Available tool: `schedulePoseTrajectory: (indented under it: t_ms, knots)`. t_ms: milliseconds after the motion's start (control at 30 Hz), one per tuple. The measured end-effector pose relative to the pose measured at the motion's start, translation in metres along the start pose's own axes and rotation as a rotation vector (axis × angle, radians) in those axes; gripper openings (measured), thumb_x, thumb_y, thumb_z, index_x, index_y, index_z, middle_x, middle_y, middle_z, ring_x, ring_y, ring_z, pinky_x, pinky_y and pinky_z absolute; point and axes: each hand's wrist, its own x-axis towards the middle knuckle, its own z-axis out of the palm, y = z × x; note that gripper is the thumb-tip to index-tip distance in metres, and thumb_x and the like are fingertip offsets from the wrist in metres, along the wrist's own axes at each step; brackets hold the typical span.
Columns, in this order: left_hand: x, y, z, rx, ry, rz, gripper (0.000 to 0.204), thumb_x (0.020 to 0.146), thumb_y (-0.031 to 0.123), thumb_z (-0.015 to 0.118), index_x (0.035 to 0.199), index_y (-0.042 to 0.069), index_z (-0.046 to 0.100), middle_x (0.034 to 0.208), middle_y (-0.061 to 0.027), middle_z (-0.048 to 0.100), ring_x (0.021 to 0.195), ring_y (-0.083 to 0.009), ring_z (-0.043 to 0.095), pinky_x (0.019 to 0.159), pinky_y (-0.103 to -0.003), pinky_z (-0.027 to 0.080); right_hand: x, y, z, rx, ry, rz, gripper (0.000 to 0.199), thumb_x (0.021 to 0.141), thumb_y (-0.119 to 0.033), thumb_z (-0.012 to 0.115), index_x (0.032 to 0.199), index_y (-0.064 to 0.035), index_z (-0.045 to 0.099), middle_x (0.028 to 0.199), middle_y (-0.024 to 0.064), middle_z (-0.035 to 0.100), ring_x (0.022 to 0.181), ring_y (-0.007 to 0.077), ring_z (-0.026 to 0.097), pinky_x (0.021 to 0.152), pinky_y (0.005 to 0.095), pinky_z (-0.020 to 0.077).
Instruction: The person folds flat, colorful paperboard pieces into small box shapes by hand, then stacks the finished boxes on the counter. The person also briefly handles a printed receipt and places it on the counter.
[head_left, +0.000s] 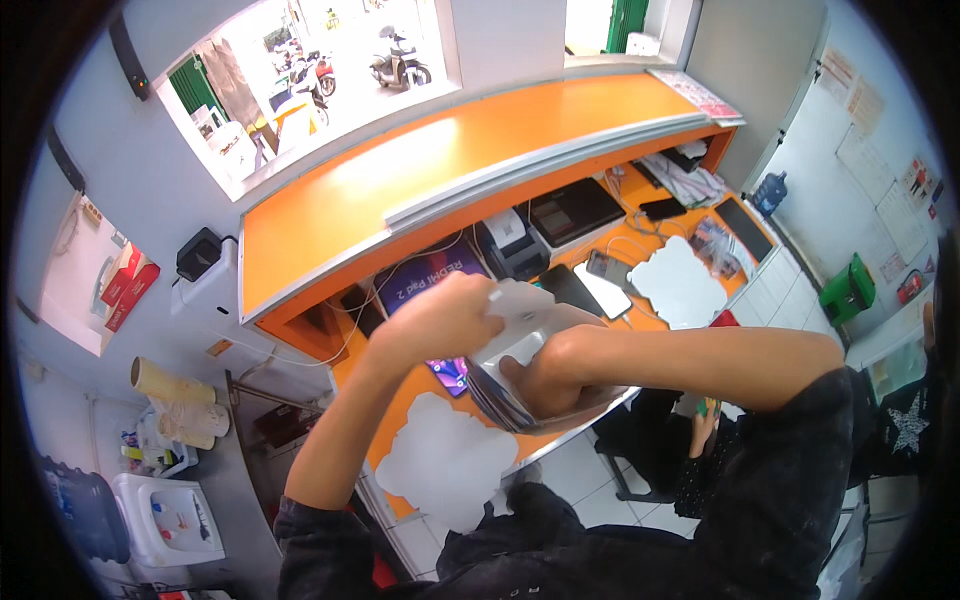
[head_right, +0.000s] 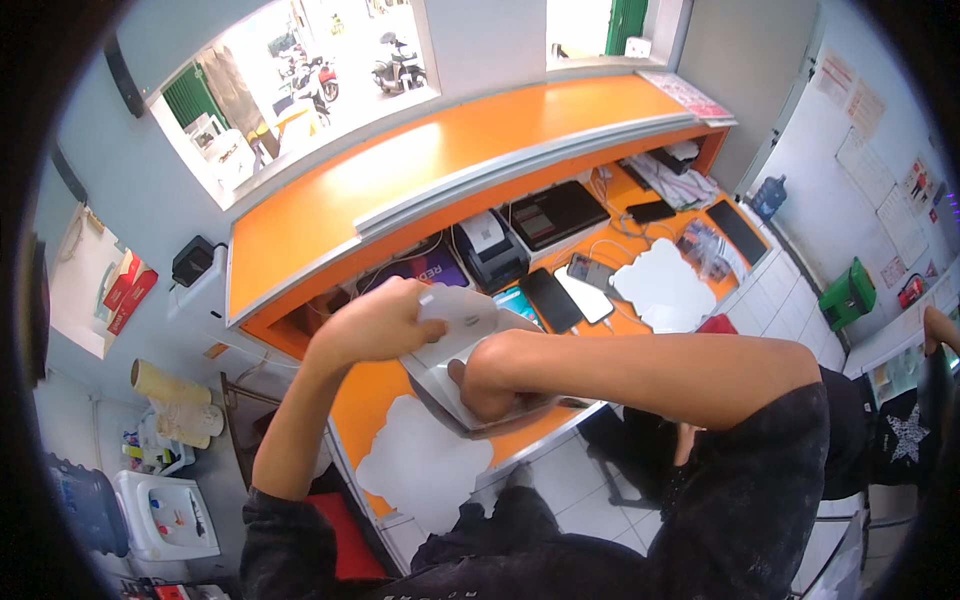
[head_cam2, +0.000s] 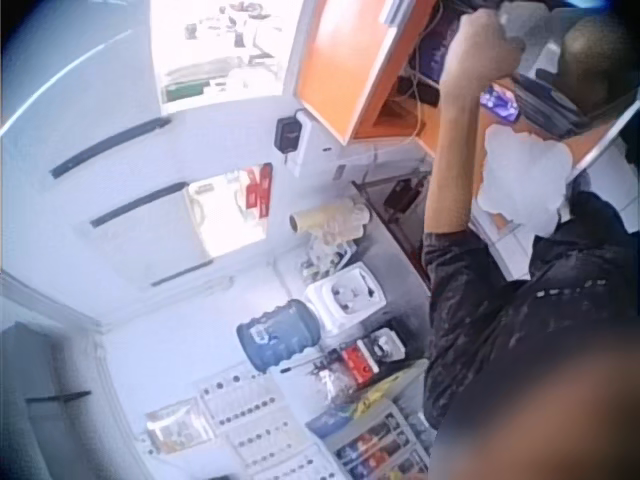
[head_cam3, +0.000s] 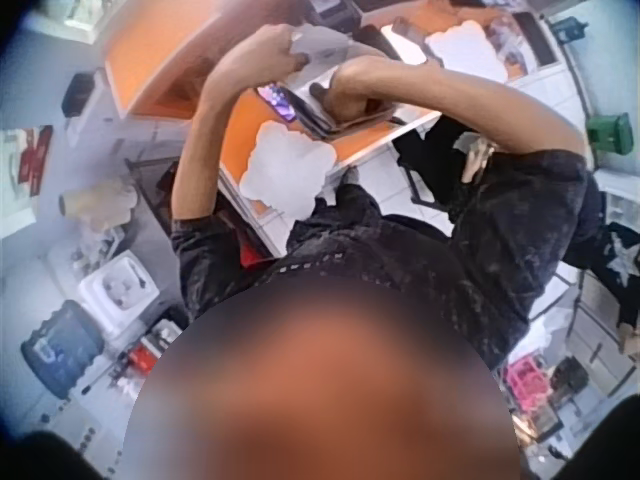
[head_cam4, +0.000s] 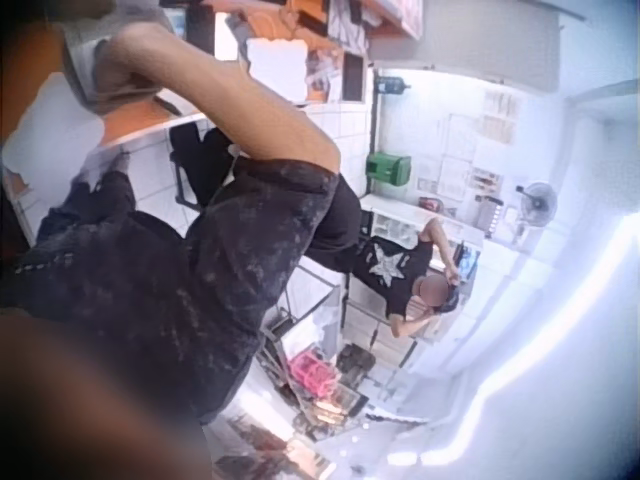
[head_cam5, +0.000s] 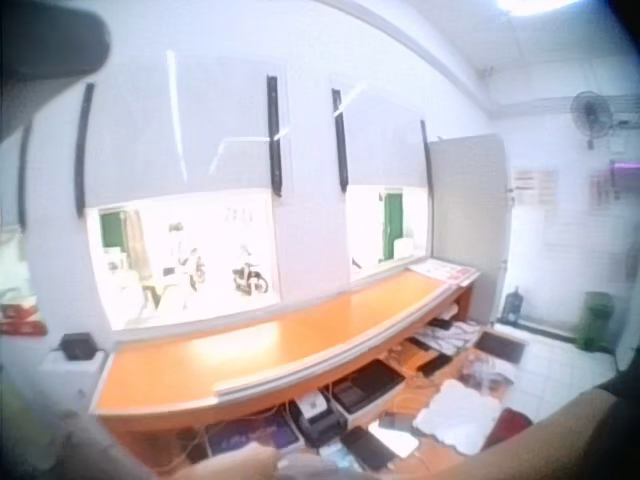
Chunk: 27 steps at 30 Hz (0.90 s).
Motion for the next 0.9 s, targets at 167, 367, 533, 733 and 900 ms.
schedulePoseTrajectory:
  t_ms: [167, 367, 533, 733, 900]
  knots:
    - [-0.007, 0.002, 0.005, -0.088, -0.015, -0.032, 0.035, 0.085, 0.019, 0.065, 0.115, 0.001, 0.063, 0.098, -0.0240, 0.065, 0.088, -0.0346, 0.063, 0.079, -0.039, 0.051, 0.010, 0.007, 0.009, -0.191, -0.055, -0.051, 0.044, 0.099, -0.026, 0.043, 0.137, -0.0039, 0.044, 0.136, 0.0108, 0.052, 0.121, 0.0222, 0.051, 0.101, 0.0356, 0.0394]
    - [-0.007, 0.011, -0.003, -0.014, -0.028, -0.080, 0.043, 0.086, 0.026, 0.066, 0.124, 0.005, 0.060, 0.111, -0.0226, 0.061, 0.103, -0.0351, 0.057, 0.088, -0.040, 0.049, 0.019, 0.013, 0.011, -0.307, 0.001, -0.047, 0.050, 0.098, -0.025, 0.041, 0.143, -0.0037, 0.037, 0.140, 0.0149, 0.047, 0.129, 0.0244, 0.045, 0.104, 0.0360, 0.0361]
    - [-0.009, -0.007, 0.006, -0.007, 0.016, -0.069, 0.044, 0.086, 0.026, 0.066, 0.124, 0.006, 0.060, 0.110, -0.0235, 0.061, 0.103, -0.0354, 0.057, 0.088, -0.040, 0.049, 0.002, 0.005, -0.001, -0.317, 0.077, -0.094, 0.042, 0.091, -0.023, 0.046, 0.129, -0.0047, 0.050, 0.117, 0.0152, 0.063, 0.109, 0.0288, 0.061, 0.093, 0.0379, 0.0460]
    - [-0.012, -0.019, 0.012, -0.034, 0.121, -0.028, 0.041, 0.086, 0.023, 0.064, 0.123, 0.005, 0.061, 0.097, -0.0220, 0.067, 0.095, -0.0329, 0.062, 0.086, -0.039, 0.050, -0.084, 0.063, -0.043, 0.113, 0.802, -0.629, 0.020, 0.091, -0.018, 0.053, 0.103, -0.0021, 0.058, 0.087, 0.0132, 0.068, 0.085, 0.0197, 0.069, 0.069, 0.0301, 0.0544]
    - [-0.014, -0.005, 0.004, -0.106, 0.039, -0.083, 0.045, 0.085, 0.023, 0.065, 0.124, 0.001, 0.058, 0.098, -0.0212, 0.067, 0.093, -0.0304, 0.065, 0.083, -0.036, 0.051, -0.021, 0.133, -0.038, 0.909, 0.975, -0.523, 0.020, 0.092, -0.025, 0.058, 0.100, -0.0059, 0.058, 0.083, 0.0040, 0.065, 0.076, 0.0092, 0.064, 0.064, 0.0235, 0.0511]
